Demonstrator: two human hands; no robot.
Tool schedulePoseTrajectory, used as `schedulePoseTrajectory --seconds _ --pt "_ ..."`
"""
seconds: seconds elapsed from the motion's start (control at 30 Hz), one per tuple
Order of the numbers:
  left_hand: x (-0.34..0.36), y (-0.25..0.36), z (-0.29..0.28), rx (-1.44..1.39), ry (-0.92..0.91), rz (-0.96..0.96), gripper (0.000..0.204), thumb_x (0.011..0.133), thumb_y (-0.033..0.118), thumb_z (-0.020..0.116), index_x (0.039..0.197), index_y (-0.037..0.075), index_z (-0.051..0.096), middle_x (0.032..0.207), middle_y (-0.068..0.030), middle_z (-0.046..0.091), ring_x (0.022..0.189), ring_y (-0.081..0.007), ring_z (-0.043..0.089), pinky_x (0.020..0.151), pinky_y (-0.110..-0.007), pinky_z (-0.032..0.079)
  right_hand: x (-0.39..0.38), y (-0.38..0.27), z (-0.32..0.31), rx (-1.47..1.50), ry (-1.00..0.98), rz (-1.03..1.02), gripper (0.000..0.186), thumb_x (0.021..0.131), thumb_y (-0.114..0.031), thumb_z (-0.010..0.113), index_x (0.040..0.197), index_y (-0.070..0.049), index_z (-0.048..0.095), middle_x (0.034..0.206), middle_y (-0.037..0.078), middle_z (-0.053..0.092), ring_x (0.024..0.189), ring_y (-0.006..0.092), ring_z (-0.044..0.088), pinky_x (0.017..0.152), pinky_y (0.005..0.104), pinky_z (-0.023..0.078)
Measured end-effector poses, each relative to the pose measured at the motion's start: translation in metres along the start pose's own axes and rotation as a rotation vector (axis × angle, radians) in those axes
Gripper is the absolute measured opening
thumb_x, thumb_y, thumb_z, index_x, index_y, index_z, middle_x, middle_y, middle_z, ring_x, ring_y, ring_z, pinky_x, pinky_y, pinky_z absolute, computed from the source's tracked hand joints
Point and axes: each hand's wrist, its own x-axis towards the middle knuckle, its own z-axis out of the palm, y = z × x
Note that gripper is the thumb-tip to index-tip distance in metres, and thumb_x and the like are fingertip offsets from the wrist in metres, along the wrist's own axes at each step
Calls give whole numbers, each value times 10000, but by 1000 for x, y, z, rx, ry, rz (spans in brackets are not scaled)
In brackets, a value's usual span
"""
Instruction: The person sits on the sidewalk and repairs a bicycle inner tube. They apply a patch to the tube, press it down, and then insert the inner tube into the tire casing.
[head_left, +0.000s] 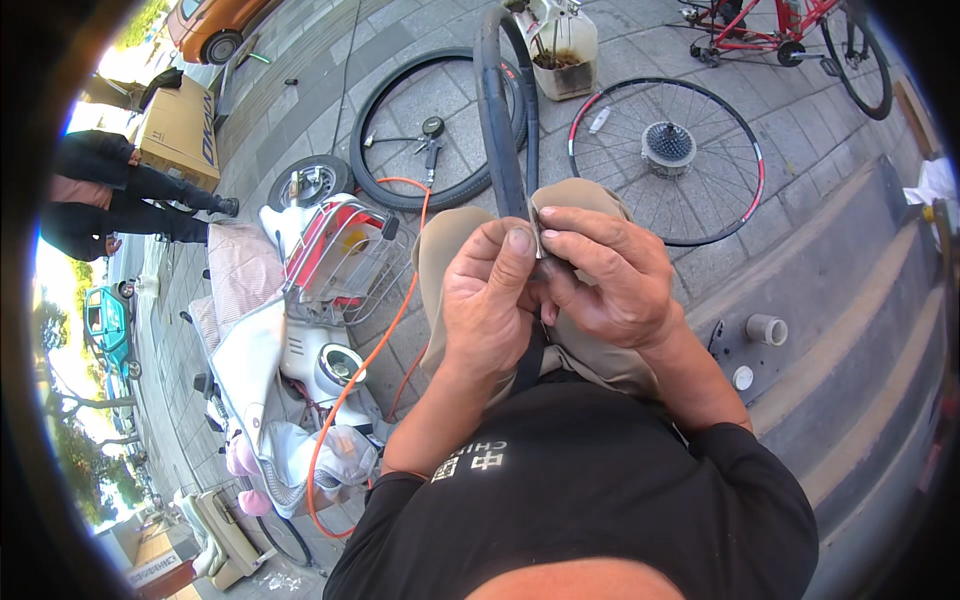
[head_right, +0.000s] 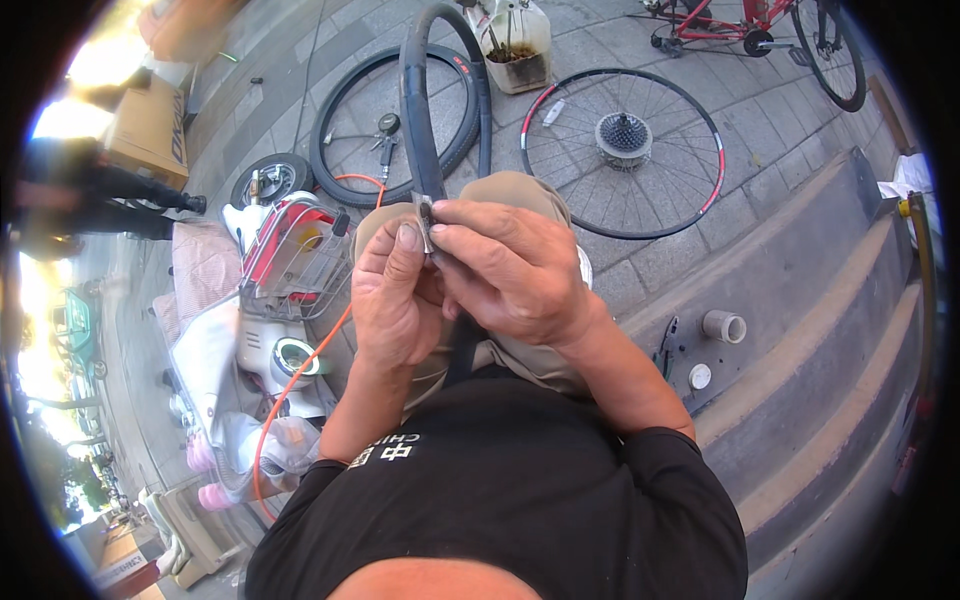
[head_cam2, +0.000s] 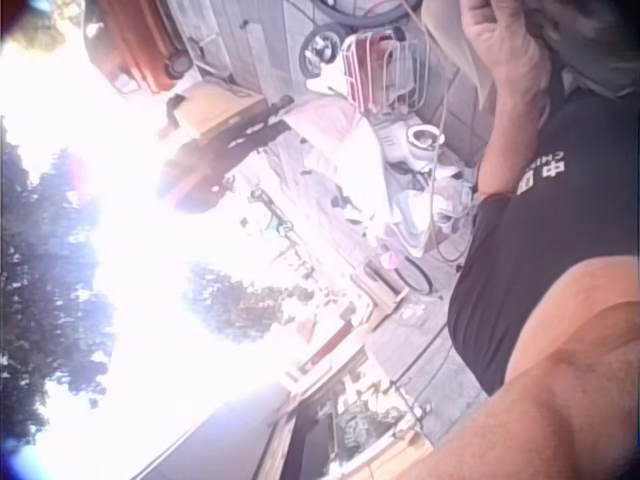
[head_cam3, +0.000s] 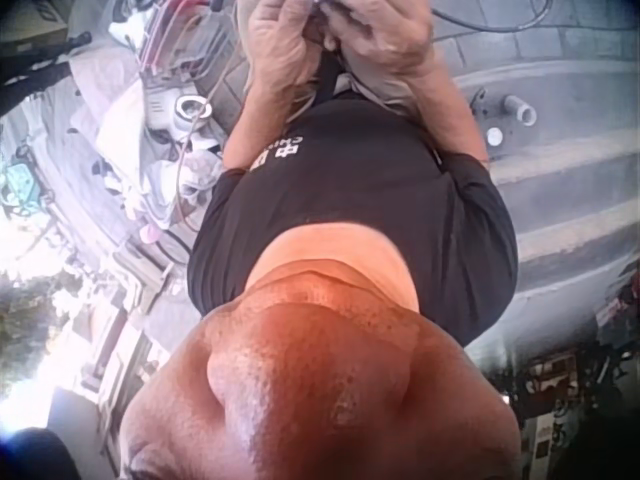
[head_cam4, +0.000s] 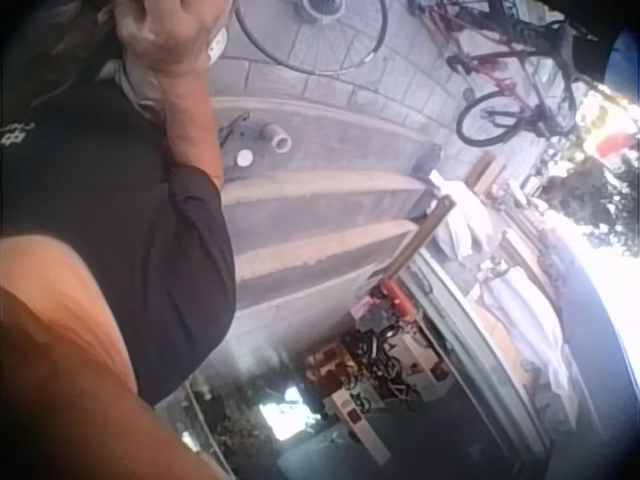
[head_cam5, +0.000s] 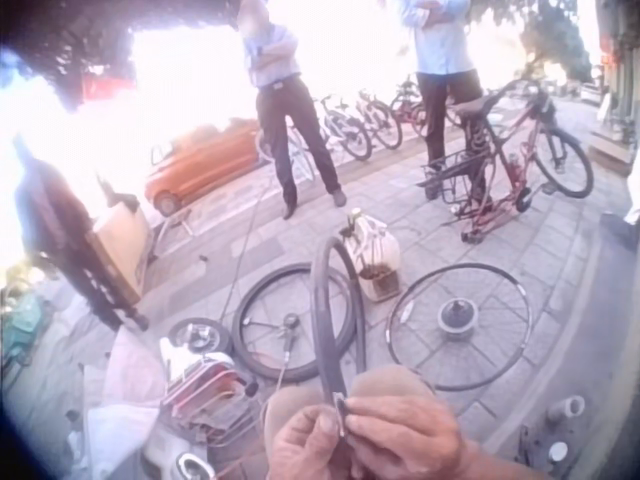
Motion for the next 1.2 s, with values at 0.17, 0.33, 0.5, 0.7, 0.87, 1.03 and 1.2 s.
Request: schedulePoseTrajectory --seconds 0.17,0.33,0.5,0.7,0.87,1.03,1.2 --pt "0 4 4 130 58 37 206 1070 156 707 1167 -18 655 964 -96 739 669 -131 679 508 -248 543 1 -10 -11 277 -96 319 195 914 -31 798 1094 25 747 1136 175 761 908 232 767 771 340 618" --pt "-2 2 5 235 41 91 214 1062 136 717 1168 -37 649 982 -106 744 778 -133 710 547 -237 549 -7 -14 -10 1004 24 915 167 1032 -89 743 1109 59 752 1149 117 746 971 136 703 825 296 582" --pt "-3 -1 2 271 -8 93 223 1065 135 711 1178 -47 647 1008 -128 750 854 -153 730 574 -231 559 -7 -10 -14 1069 1 1017 159 1042 -91 732 1085 58 769 1166 107 735 916 120 669 811 275 565" --pt "-5 -1 7 271 8 85 244 1056 158 727 1188 -36 658 960 -99 730 767 -157 708 539 -250 553 -10 -10 -11 1159 61 1015 150 1036 -79 736 1071 63 771 1161 99 732 894 120 670 798 272 559" --pt "-4 -2 4 278 10 94 243 1055 152 729 1190 -39 663 959 -100 729 758 -152 704 538 -252 551 -10 -9 -10 1084 26 990 134 1034 -71 734 1070 51 776 1164 98 730 898 121 676 803 275 564" --pt "-5 0 2 378 3 116 226 1062 101 710 1200 -70 659 1005 -130 746 776 -126 701 572 -228 556 -4 -13 -11 928 -5 1010 136 1023 -80 744 1063 45 781 1113 80 747 935 111 686 820 269 567" --pt "-5 2 1 519 49 140 237 1064 122 710 1193 -72 665 917 -102 736 648 -152 689 564 -258 572 3 -9 -19 675 -146 912 138 981 -65 764 1060 48 775 1043 63 762 924 99 682 812 269 557"
